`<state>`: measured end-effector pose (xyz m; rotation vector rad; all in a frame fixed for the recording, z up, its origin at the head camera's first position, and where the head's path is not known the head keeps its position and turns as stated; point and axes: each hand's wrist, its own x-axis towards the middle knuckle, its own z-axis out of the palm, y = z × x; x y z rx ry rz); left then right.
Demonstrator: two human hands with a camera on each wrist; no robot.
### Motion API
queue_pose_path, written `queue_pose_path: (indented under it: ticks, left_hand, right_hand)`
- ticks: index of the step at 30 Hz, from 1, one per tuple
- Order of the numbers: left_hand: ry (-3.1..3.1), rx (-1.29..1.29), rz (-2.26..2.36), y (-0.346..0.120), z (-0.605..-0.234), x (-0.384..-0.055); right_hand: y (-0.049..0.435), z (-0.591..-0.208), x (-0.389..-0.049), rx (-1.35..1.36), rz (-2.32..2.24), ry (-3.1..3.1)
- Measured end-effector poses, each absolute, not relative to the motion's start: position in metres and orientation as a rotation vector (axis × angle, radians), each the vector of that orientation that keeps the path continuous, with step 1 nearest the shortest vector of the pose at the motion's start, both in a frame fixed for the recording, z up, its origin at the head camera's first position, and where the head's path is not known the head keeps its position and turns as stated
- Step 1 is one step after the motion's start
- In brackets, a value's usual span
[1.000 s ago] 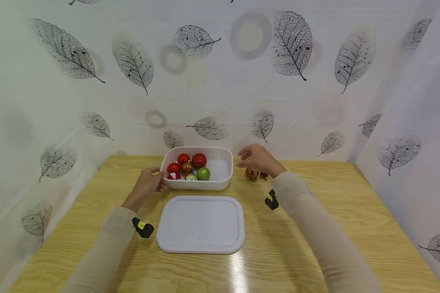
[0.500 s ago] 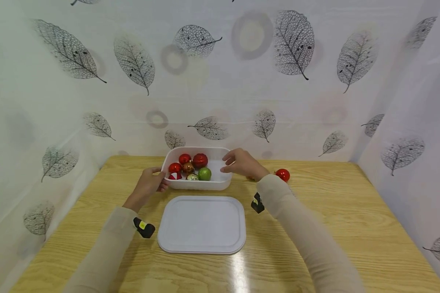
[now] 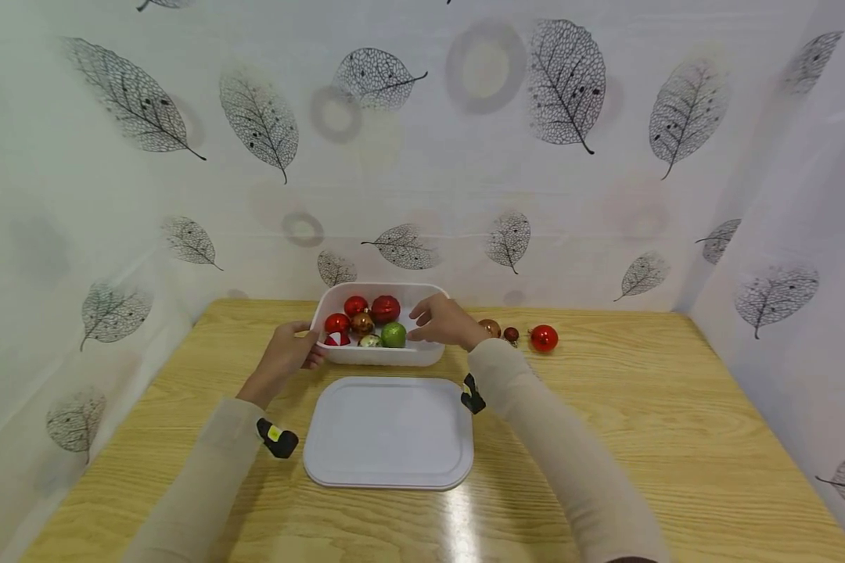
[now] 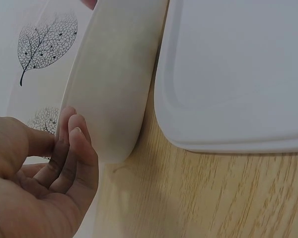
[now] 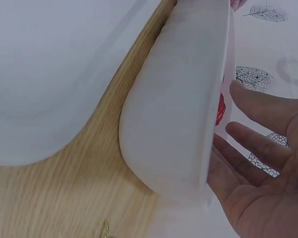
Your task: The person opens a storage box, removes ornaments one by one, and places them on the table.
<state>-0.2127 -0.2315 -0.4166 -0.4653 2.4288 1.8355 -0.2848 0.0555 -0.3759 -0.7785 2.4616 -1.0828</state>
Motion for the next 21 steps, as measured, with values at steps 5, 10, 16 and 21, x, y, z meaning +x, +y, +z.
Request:
queue_pose_path:
  ticks: [5, 10, 16, 21]
  left_hand:
    - [2.429, -0.464, 1.830, -0.232, -0.416, -0.212]
    - [2.428, -0.470, 1.825, -0.232, -0.415, -0.212]
    - [2.428, -0.479, 1.835, -0.232, -0.417, -0.213]
    - [2.418, -0.479, 1.852, -0.231, -0.418, -0.215]
  right_hand:
    - [0.048, -0.380, -0.284, -0.735, -1.129, 2.424]
    - [0.042, -0.384, -0.285, -0.728, -1.151, 2.410]
    - [0.033, -0.390, -0.289, -0.692, -1.108, 2.447]
    - [0.027, -0.396, -0.291, -0.677, -1.049, 2.485]
